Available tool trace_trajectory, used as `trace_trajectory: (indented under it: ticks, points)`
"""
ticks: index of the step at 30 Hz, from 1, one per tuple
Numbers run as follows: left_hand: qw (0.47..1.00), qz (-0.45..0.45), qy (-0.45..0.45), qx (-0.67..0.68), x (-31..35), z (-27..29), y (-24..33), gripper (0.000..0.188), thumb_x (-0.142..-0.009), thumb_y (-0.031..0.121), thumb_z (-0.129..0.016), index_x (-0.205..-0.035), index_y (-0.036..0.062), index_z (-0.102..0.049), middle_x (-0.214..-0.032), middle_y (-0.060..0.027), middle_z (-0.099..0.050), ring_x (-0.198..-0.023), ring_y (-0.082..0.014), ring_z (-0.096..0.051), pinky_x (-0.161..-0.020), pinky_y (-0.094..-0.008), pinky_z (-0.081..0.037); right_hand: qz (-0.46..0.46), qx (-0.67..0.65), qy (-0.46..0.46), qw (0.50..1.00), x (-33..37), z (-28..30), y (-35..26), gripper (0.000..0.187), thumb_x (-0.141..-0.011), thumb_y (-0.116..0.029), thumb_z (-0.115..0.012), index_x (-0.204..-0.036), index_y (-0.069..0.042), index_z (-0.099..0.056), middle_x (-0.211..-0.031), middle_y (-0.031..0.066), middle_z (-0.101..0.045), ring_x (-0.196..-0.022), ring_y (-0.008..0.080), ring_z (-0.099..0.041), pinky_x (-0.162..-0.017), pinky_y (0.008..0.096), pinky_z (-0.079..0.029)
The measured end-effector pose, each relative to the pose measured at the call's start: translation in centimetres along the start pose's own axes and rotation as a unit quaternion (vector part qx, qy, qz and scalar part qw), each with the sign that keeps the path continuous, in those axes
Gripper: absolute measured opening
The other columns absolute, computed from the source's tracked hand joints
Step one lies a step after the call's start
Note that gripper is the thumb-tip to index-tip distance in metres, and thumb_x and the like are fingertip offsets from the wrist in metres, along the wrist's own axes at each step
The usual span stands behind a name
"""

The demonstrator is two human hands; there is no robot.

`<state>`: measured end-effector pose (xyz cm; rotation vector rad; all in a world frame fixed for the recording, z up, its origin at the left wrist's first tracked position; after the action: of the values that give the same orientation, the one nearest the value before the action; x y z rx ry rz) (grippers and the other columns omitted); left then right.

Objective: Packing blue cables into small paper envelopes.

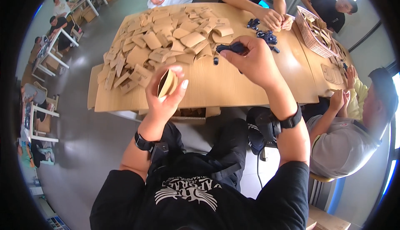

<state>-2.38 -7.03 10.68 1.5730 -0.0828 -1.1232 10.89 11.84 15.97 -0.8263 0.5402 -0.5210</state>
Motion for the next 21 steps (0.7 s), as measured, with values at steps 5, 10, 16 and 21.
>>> trace_trajectory:
  ticks: [5, 10, 16, 21]
  points:
    - [0.992, -0.118, -0.032, -0.007, -0.5, -0.1, 6.2, 0.035, -0.076, 0.012, -0.081, -0.103, 0.0004, -0.063, -0.103, -0.0113, -0.063, -0.087, -0.0236, -0.064, -0.076, -0.0344, -0.053, 0.063, -0.011, -0.083, 0.995, 4.2, -3.9, -4.1, 0.016, -0.086, -0.004, -0.072, -0.097, 0.003, -0.062, -0.081, 0.0038, -0.064, -0.069, 0.0047, -0.058, -0.058, 0.0219, -0.048]
    - [0.981, -0.160, -0.096, -0.055, 0.7, -1.0, 8.8, 0.034, -0.075, 0.009, -0.079, -0.104, 0.0003, -0.063, -0.104, -0.0136, -0.063, -0.091, -0.0316, -0.064, -0.078, -0.0373, -0.052, 0.061, 0.012, -0.087, 0.994, 7.1, -5.9, -6.1, 0.019, -0.078, -0.002, -0.073, -0.095, 0.002, -0.066, -0.078, 0.0111, -0.067, -0.070, 0.0169, -0.064, -0.062, 0.0295, -0.050]
    - [0.986, -0.057, -0.142, -0.066, 2.2, -0.8, 7.1, 0.030, -0.078, 0.005, -0.077, -0.105, -0.0006, -0.065, -0.096, -0.0115, -0.067, -0.083, -0.0219, -0.066, -0.075, -0.0314, -0.052, 0.091, 0.060, -0.066, 0.992, 8.4, -6.7, -7.4, 0.025, -0.072, -0.001, -0.070, -0.097, -0.002, -0.068, -0.076, 0.0165, -0.066, -0.066, 0.0270, -0.065, -0.062, 0.0330, -0.050]
    - [0.981, 0.097, -0.139, 0.096, 3.3, -0.6, 3.8, 0.029, -0.080, 0.004, -0.073, -0.106, -0.0016, -0.063, -0.089, -0.0136, -0.069, -0.079, -0.0210, -0.068, -0.071, -0.0316, -0.053, 0.099, -0.009, -0.116, 0.988, 9.0, -7.6, -8.6, 0.043, -0.075, 0.004, -0.062, -0.117, -0.001, -0.061, -0.076, 0.0076, -0.060, -0.067, 0.0169, -0.058, -0.064, 0.0299, -0.049]
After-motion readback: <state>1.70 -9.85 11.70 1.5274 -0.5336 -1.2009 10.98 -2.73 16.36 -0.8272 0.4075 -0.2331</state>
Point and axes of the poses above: each hand's wrist, its own x-axis away from the middle knuckle, its own z-axis out of the back of the hand, y = z × x, the point moved 10 cm from there along -x, towards the middle knuckle
